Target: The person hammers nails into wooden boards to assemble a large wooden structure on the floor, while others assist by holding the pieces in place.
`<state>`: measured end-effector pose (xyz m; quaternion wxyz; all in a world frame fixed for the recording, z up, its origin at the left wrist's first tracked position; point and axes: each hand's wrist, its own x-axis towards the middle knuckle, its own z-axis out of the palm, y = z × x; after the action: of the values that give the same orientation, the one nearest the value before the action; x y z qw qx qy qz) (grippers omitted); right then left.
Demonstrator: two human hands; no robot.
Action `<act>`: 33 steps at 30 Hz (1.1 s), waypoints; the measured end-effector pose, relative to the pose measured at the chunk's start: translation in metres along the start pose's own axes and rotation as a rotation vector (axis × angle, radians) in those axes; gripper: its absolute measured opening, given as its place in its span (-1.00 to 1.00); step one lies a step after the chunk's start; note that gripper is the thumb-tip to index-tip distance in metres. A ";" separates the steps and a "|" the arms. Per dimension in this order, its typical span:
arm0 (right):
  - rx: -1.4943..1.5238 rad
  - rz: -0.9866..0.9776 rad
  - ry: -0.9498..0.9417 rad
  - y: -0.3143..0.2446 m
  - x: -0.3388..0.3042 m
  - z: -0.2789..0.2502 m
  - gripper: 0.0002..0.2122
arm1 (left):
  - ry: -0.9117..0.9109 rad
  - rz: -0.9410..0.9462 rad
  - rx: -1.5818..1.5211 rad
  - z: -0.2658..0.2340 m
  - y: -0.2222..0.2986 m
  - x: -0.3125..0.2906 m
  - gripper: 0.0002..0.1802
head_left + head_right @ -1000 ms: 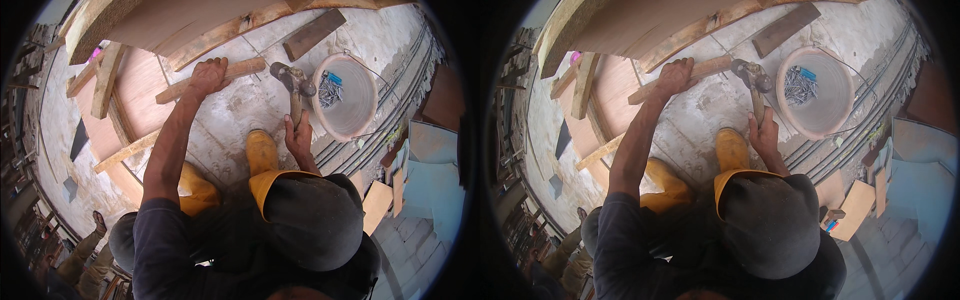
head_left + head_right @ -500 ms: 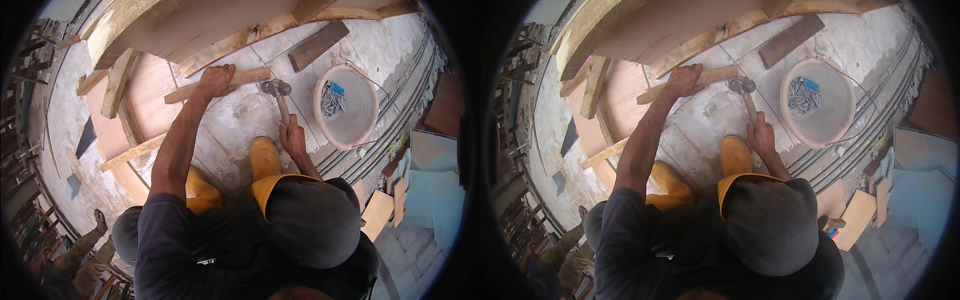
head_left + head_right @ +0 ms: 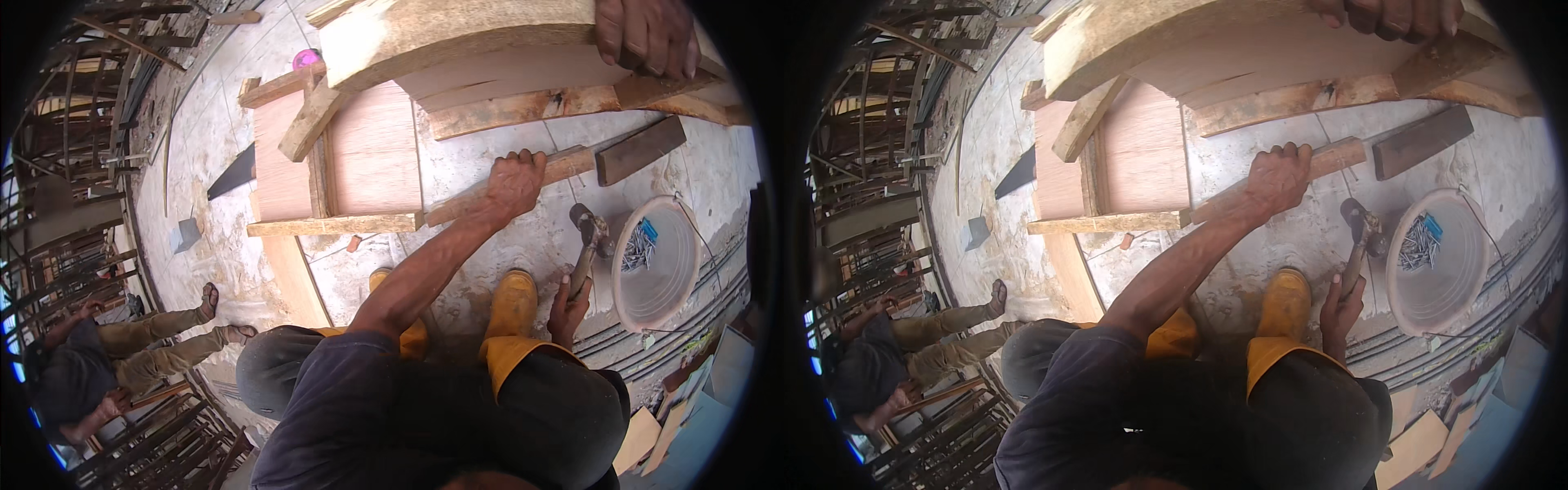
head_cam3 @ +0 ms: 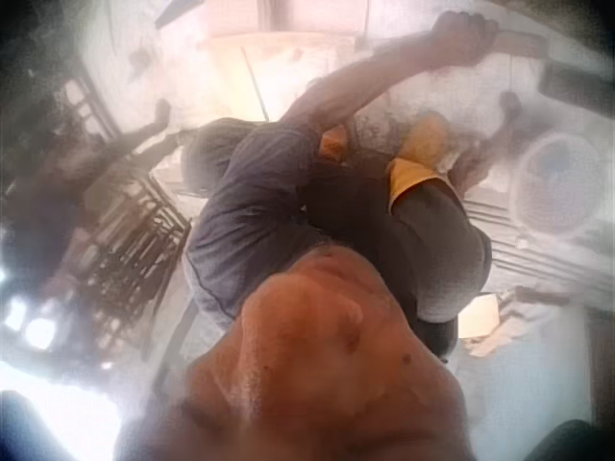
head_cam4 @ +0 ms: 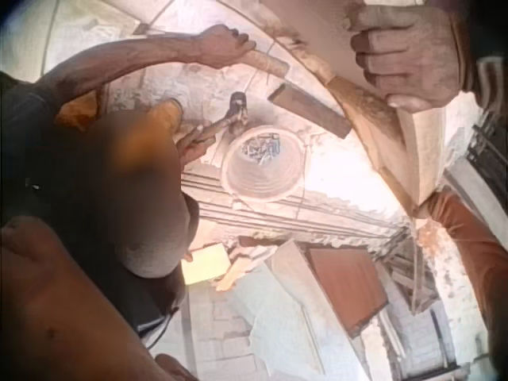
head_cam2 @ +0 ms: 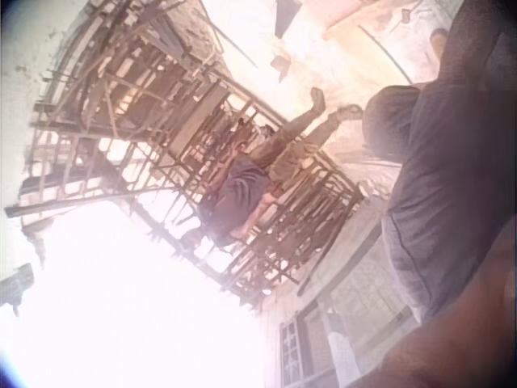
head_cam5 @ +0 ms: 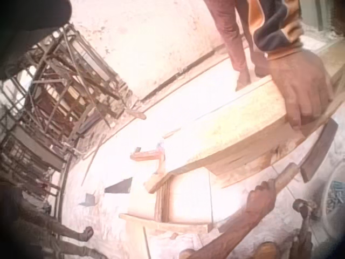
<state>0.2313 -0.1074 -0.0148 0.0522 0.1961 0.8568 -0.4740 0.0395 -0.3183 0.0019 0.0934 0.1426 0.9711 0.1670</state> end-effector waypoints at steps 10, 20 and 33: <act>0.017 -0.084 0.009 0.025 0.014 0.008 -0.52 | -0.070 -0.548 -0.324 0.045 0.017 -0.026 -0.22; 0.044 -0.152 -0.130 0.006 0.029 0.009 -0.68 | 0.167 -0.559 -0.462 0.090 0.036 -0.094 -0.41; 0.005 -0.226 -0.237 -0.012 0.019 0.020 -0.77 | 0.208 -0.585 -0.296 0.072 0.019 -0.097 -0.57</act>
<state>0.2070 -0.1240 -0.0216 0.0989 0.0411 0.8601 -0.4988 0.1522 -0.3098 -0.0448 0.0575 -0.1751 0.9403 0.2861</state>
